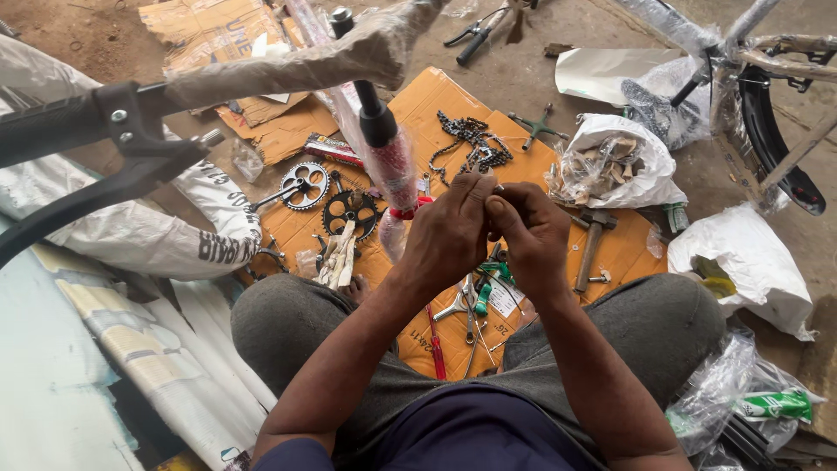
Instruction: The person assembles a bicycle by tightening the handlebar stem with a wrench, then routes and secures brake cables to the handlebar levers using a screwdriver. The work is performed on a cardboard sheet on the ground with various tools and parts nearby.
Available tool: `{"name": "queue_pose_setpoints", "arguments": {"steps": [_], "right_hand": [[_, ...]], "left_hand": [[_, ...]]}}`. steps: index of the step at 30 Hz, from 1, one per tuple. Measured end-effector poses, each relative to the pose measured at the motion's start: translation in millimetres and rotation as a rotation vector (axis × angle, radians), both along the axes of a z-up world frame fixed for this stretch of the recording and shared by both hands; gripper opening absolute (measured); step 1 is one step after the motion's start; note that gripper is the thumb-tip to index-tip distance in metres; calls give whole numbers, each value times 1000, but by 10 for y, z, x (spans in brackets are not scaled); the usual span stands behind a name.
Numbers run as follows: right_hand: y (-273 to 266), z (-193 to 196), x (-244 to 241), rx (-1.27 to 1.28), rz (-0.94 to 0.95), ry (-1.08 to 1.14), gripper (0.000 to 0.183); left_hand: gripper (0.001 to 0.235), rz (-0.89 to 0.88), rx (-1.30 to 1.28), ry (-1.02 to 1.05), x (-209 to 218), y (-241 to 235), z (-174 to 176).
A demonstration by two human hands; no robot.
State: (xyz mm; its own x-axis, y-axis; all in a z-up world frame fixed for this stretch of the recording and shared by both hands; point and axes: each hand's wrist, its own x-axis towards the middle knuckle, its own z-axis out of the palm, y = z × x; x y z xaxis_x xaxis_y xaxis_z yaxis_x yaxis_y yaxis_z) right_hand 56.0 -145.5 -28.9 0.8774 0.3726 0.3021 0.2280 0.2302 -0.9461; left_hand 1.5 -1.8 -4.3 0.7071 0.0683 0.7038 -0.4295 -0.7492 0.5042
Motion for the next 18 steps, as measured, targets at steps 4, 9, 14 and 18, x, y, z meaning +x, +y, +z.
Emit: {"name": "queue_pose_setpoints", "arguments": {"steps": [4,9,14,18], "right_hand": [[-35,109,109,-230,-114,-257,11],[-181,137,295,-390,-52,-212,12],[-764,383,920,326,-340,-168,25],[-848,451,897,551,-280,33,27]], "left_hand": [[18,-47,15,58,43,-22,-78],[17,-89,-39,113,97,-53,-203],[12,-154,-79,138,108,-64,-356],[14,-154,-110,165,193,-120,-429]]}}
